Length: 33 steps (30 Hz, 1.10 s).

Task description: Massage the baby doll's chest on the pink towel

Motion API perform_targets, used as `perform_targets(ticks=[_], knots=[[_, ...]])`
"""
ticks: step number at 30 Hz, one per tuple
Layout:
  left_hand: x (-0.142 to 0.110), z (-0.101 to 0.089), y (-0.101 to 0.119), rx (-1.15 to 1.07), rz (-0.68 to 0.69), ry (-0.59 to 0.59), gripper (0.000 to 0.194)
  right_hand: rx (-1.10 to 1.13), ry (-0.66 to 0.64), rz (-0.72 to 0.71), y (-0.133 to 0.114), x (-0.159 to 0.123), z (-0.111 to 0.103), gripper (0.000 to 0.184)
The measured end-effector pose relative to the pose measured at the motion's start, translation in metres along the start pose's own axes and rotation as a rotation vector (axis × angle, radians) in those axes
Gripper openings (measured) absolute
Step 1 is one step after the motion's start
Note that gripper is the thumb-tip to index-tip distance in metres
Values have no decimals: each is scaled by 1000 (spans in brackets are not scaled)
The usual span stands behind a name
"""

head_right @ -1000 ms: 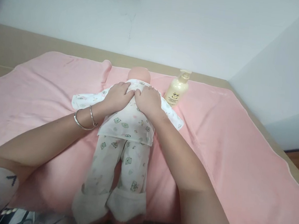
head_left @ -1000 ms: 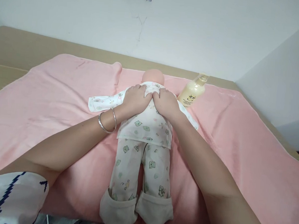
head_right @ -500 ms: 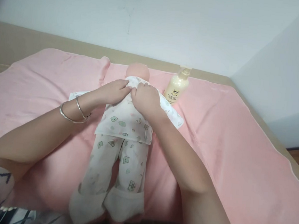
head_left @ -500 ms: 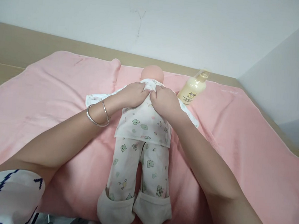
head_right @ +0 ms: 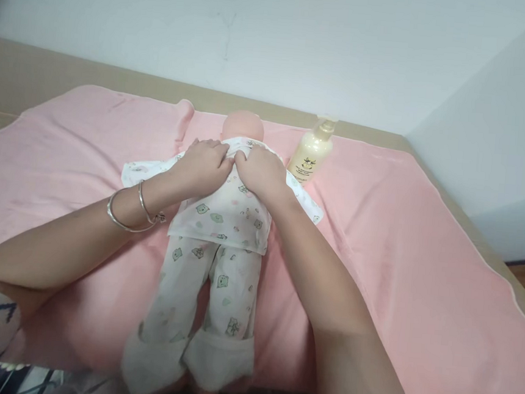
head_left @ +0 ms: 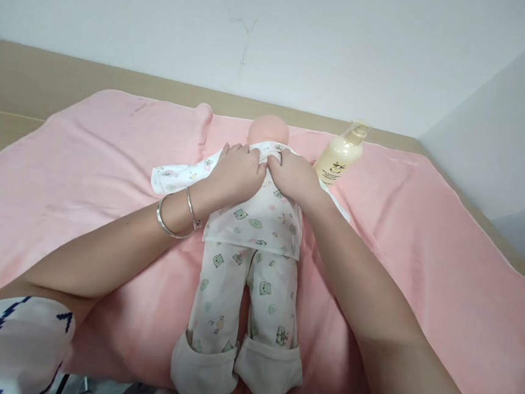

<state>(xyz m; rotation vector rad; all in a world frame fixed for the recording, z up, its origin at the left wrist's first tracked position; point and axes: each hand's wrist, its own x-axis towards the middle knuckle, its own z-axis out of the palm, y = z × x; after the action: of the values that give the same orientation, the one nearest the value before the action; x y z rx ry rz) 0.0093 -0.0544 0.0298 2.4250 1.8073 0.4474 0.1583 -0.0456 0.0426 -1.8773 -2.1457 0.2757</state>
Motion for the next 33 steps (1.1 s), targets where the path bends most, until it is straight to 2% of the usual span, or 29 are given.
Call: perform_targets(ticks=[6,14,18,25,29,33], knots=[[13,2,-6,-215,-53,-57,40,-78,-8,-59,-1,-1,0,57],[15,20,-10,-196,-72,89,46,-196,23,-139,-12,-12,1,46],[15,20,-10,-213,-68,96,44,-123,19,-103,-11,-11,2,49],[10,22,-9,-245,-71,126,47,-5,-21,-37,4,-2,0,64],[1,20,-4,-189,-47,165,44,12,-29,-27,5,-3,-2,58],[0,15,-2,-183,-44,129,43,61,-33,-36,6,-5,-5,54]])
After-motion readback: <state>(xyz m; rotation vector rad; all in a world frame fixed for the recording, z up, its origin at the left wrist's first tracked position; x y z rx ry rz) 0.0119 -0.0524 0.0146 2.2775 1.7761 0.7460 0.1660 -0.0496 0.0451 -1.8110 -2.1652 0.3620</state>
